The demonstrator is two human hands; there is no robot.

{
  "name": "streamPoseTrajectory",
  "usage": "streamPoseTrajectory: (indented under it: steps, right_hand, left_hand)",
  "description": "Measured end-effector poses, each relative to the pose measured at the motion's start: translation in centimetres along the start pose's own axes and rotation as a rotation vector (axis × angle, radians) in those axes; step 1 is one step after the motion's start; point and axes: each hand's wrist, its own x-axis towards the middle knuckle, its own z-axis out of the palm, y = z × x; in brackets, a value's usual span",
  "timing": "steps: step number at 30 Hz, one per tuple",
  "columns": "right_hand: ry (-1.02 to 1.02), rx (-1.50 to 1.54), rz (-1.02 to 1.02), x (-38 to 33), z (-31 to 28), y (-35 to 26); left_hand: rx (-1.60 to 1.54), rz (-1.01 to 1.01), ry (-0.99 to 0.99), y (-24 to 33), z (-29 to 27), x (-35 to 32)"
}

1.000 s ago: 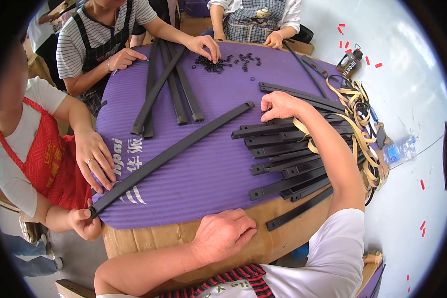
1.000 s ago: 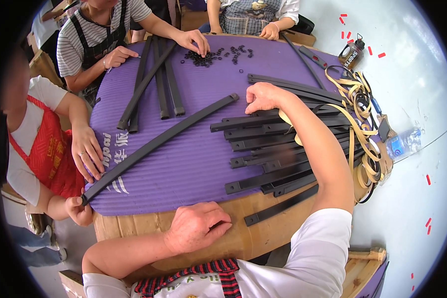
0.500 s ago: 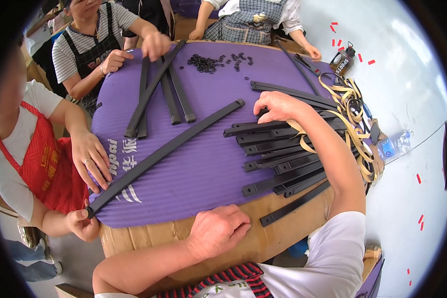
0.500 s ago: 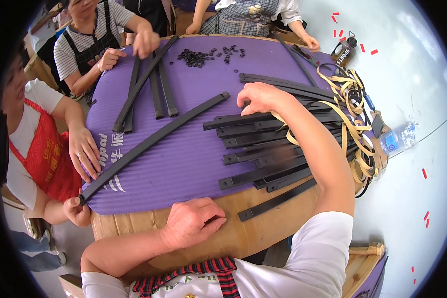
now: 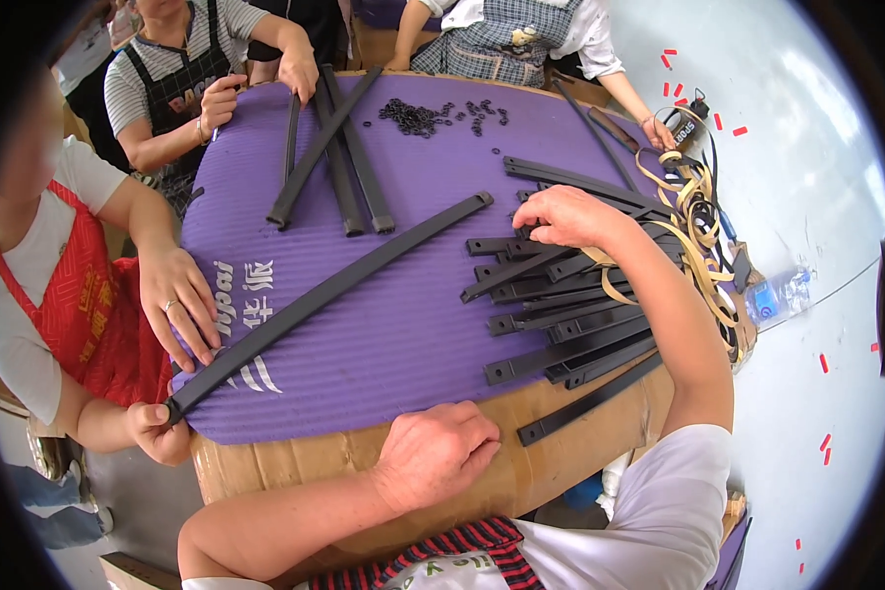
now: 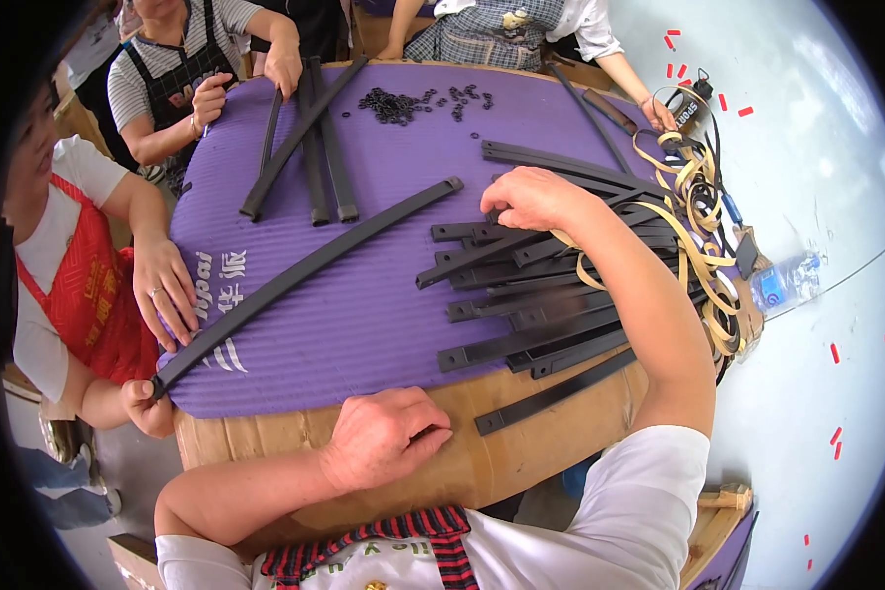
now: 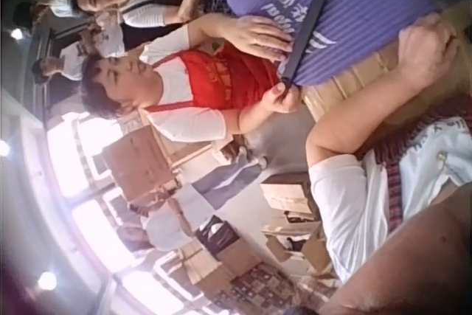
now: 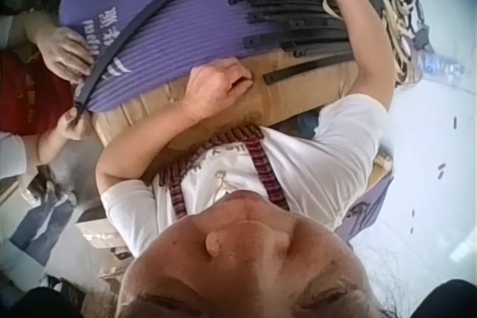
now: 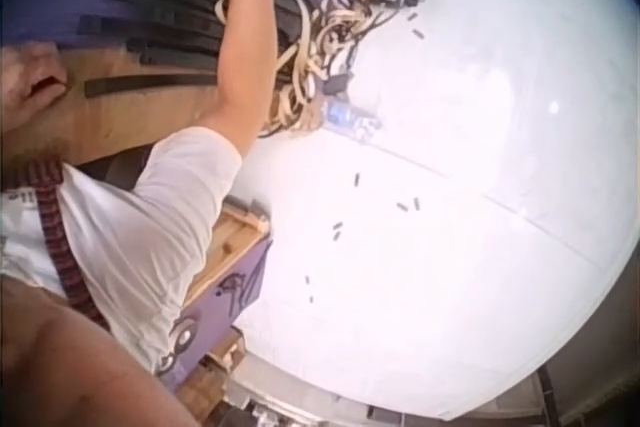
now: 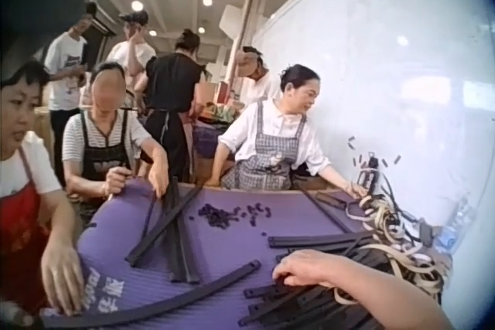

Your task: The recorder is assembling and organizing long black rails and small components on a purple-padded workbench in a factory.

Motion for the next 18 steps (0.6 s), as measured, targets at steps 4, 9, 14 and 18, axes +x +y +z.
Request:
streamPoseTrajectory:
  steps: [4, 9, 14, 18]
  right_hand:
    - [0.159, -0.233, -0.055, 0.3, 1.8, 0.5]
    - [0.110, 0.186, 0.009, 0.2, 0.4, -1.7]
    - [-0.145, 0.202, -0.001, 0.8, -0.5, -3.0]
    - [-0.230, 0.201, 0.056, 0.8, -0.8, -2.4]
  left_hand:
    - [0.015, 0.001, -0.008, -0.2, 0.1, 0.0]
    - [-0.012, -0.003, 0.009, -0.2, 0.2, 0.0]
    - [0.021, -0.003, -0.015, -0.3, -0.1, 0.0]
    - [0.012, 0.004, -0.016, -0.4, 0.1, 0.0]
